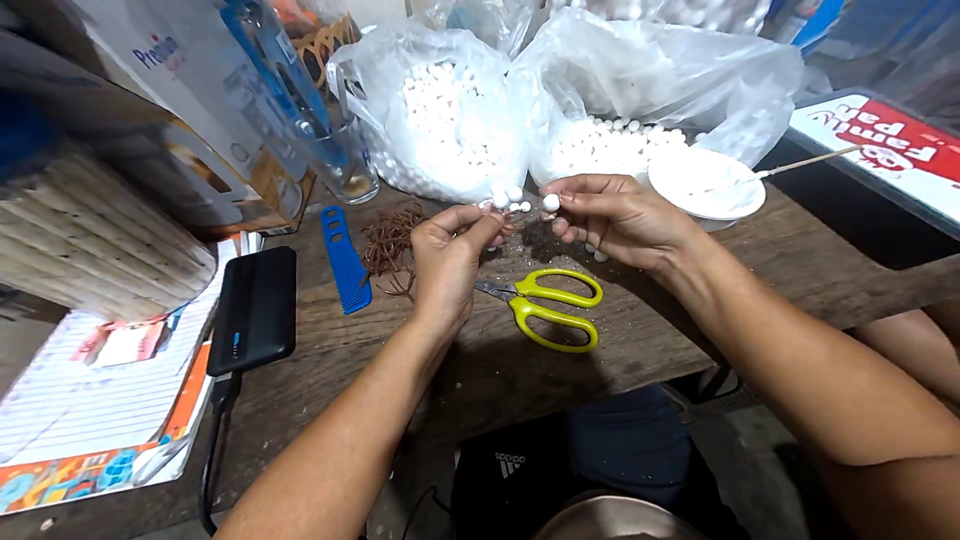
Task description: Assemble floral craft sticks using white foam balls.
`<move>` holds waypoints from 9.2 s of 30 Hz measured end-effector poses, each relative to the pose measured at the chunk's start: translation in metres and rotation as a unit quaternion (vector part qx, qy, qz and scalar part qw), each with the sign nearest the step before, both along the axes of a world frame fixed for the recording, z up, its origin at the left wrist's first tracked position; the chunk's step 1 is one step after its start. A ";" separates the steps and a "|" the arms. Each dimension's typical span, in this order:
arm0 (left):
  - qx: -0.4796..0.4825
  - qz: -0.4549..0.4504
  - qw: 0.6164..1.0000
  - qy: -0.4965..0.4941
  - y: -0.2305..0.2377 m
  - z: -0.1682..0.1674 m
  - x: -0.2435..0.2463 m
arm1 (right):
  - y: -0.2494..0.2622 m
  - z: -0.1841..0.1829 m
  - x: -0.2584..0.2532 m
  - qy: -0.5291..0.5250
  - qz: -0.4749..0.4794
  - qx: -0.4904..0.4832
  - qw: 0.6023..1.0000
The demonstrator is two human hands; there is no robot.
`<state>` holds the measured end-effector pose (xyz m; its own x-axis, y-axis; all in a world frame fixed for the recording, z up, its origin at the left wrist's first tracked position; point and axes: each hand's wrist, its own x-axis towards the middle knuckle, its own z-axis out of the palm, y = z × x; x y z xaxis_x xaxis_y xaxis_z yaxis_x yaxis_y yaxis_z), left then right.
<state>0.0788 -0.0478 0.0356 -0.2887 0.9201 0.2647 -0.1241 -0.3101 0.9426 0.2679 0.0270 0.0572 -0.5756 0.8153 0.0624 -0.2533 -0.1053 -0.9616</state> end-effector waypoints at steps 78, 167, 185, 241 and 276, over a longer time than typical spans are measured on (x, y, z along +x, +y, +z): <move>0.016 -0.001 0.999 0.035 -0.002 0.000 0.002 | -0.006 -0.001 -0.005 0.003 -0.058 0.032 0.998; 0.002 -0.018 0.999 0.030 -0.006 0.002 0.006 | -0.013 -0.010 -0.015 -0.024 -0.098 0.175 0.979; -0.036 -0.103 0.970 -0.218 0.004 0.005 0.009 | -0.029 -0.013 -0.038 -0.080 -0.120 0.306 0.941; 0.065 0.183 0.971 -0.141 0.012 0.059 -0.082 | 0.003 0.012 -0.038 -0.279 -0.091 0.475 0.830; 0.179 -0.030 0.935 0.304 0.017 0.014 -0.047 | 0.015 0.032 -0.046 -0.229 0.013 0.290 0.929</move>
